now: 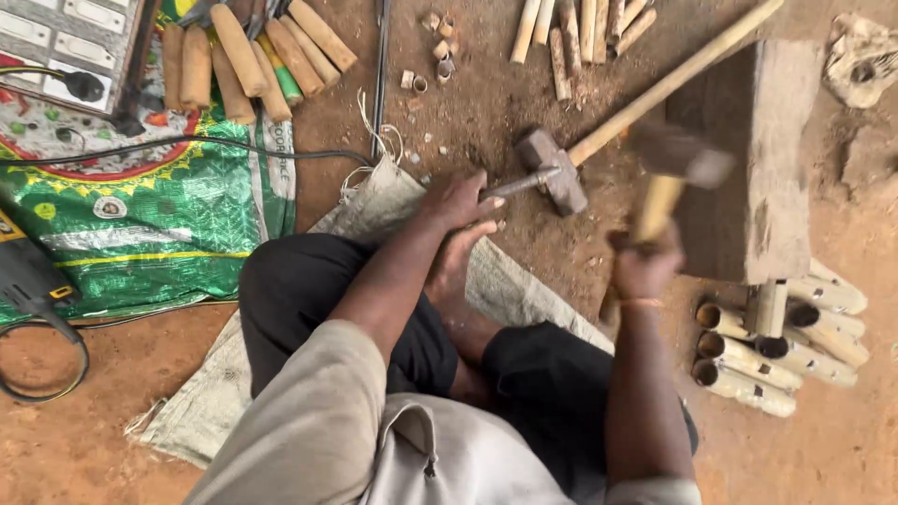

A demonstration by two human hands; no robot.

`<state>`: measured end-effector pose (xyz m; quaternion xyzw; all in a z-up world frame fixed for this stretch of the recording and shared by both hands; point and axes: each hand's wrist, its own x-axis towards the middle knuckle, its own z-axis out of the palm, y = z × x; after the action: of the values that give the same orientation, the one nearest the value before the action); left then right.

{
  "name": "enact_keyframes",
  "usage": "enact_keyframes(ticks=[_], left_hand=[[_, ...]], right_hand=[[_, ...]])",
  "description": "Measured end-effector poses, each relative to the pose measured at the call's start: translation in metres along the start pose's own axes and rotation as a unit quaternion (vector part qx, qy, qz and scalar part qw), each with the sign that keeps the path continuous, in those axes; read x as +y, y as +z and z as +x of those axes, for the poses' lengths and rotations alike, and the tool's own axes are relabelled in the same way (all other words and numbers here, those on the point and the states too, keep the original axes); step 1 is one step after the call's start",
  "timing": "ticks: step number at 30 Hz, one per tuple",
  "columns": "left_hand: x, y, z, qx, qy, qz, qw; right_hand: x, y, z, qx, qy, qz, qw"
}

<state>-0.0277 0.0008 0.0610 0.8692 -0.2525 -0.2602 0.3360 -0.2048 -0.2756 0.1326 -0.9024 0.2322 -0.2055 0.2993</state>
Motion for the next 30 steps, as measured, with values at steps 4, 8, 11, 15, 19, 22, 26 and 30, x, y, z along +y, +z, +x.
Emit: enact_keyframes(ticks=[4,8,11,15,19,22,26,30], left_hand=[[-0.012,0.004,0.015,-0.051,-0.053,-0.025,0.997],[-0.036,0.035,0.034,0.046,0.030,0.029,0.998],[-0.014,0.013,0.016,0.008,-0.033,0.032,0.999],[-0.019,0.020,0.011,-0.007,-0.027,0.015,1.000],[-0.023,0.023,0.014,0.090,0.010,0.002,0.996],[-0.021,0.011,0.012,0.178,0.046,0.032,0.982],[0.008,-0.006,-0.009,0.258,0.016,-0.058,0.964],[0.043,-0.056,-0.049,0.257,-0.017,-0.070,0.964]], right_hand=[[-0.077,-0.061,0.042,0.119,-0.253,0.191,0.941],[-0.092,-0.052,0.060,0.066,-0.199,0.073,0.975],[0.034,0.053,0.011,-0.067,-0.087,-0.116,0.987],[0.010,0.045,-0.001,-0.193,0.049,-0.303,0.932],[0.050,0.022,0.005,-0.185,0.084,-0.286,0.937],[0.065,0.035,0.015,-0.225,0.081,-0.333,0.912],[0.089,0.051,0.009,-0.212,0.133,-0.318,0.914],[0.063,0.038,0.015,-0.234,0.176,-0.304,0.907]])
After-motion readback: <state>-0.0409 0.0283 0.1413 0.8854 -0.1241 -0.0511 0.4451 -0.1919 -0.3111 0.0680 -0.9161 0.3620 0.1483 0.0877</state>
